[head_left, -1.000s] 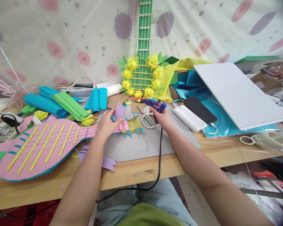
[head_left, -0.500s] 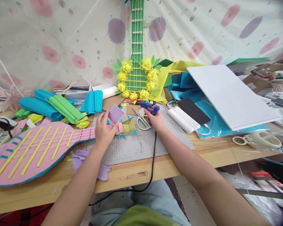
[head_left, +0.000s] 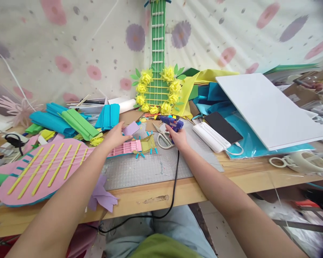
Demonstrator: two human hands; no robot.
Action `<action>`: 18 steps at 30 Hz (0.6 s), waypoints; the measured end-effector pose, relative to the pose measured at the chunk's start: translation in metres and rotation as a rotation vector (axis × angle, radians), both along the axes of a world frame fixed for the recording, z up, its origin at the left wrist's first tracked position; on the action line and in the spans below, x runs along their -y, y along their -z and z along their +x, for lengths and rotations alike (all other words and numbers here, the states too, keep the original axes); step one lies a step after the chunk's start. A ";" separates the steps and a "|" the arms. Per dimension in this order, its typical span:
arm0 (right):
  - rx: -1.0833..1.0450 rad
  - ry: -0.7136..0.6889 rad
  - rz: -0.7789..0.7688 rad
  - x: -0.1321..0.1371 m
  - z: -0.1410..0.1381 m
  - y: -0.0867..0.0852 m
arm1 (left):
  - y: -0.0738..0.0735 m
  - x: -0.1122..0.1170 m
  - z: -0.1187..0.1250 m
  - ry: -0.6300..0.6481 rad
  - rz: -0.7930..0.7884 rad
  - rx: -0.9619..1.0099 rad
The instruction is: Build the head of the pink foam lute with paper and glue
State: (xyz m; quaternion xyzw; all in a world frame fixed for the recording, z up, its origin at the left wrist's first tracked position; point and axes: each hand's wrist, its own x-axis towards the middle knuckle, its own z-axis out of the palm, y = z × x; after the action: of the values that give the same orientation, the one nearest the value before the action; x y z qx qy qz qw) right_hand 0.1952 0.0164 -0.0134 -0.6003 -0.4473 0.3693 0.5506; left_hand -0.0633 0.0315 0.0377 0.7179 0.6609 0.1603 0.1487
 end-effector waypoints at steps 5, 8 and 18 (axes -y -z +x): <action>-0.021 0.000 -0.007 0.001 0.001 -0.002 | 0.011 -0.030 0.006 0.069 -0.055 0.003; -0.034 0.007 0.000 -0.001 0.002 -0.001 | 0.015 -0.039 0.007 0.142 -0.106 0.026; 0.040 0.029 -0.040 0.000 0.001 0.000 | -0.018 -0.051 -0.053 -0.252 0.092 -0.104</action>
State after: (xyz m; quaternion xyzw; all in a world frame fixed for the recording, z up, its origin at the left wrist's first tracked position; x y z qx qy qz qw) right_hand 0.1959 0.0165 -0.0135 -0.6249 -0.4422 0.3580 0.5346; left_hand -0.1163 0.0828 0.0559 0.6427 0.7445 0.1706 0.0600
